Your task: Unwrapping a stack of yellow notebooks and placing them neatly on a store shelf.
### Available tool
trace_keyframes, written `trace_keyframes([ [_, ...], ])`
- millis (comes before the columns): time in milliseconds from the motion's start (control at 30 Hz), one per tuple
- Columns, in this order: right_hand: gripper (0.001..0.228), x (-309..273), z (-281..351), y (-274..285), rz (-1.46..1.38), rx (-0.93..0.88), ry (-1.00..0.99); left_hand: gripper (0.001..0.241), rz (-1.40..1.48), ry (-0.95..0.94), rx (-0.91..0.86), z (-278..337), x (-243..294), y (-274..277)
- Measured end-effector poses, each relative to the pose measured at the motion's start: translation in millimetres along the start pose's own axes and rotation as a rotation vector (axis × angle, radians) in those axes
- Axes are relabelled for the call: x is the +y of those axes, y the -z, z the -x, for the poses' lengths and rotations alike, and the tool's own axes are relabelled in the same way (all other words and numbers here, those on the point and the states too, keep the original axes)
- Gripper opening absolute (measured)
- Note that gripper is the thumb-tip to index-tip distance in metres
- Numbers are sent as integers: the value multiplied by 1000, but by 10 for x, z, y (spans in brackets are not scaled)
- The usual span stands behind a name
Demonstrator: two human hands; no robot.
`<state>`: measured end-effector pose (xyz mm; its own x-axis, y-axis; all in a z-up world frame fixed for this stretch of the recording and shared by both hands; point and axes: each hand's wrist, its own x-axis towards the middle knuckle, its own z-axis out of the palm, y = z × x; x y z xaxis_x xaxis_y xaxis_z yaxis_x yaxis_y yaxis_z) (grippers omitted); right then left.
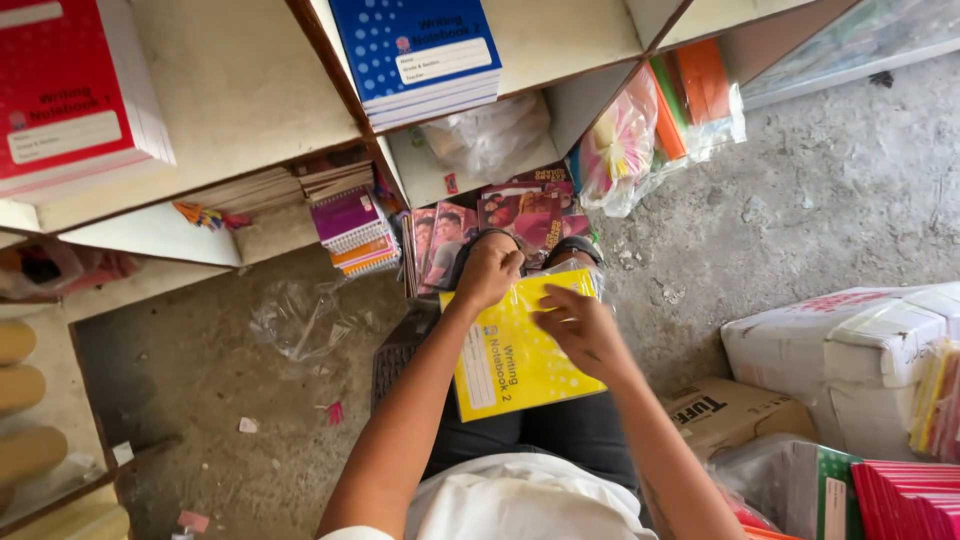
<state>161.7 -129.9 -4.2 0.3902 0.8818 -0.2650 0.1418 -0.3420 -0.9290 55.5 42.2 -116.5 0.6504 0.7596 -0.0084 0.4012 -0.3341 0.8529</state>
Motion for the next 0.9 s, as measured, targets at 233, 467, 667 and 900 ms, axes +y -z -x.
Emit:
trace_keyframes([
  [233, 17, 306, -333, -808, -15, 32, 28, 42, 283, 115, -182, 64, 59, 322],
  [467, 62, -365, 810, -791, 65, 102, 371, 50, -54, -199, -39, -6, -451, 254],
  [667, 30, -265, 963, -422, 227, 131, 411, 47, -329, 1, -450, 290, 266, 730],
  [900, 32, -622, 816, 179, 494, 519, 522, 29, -234, -660, 23, 974, 488, 992],
])
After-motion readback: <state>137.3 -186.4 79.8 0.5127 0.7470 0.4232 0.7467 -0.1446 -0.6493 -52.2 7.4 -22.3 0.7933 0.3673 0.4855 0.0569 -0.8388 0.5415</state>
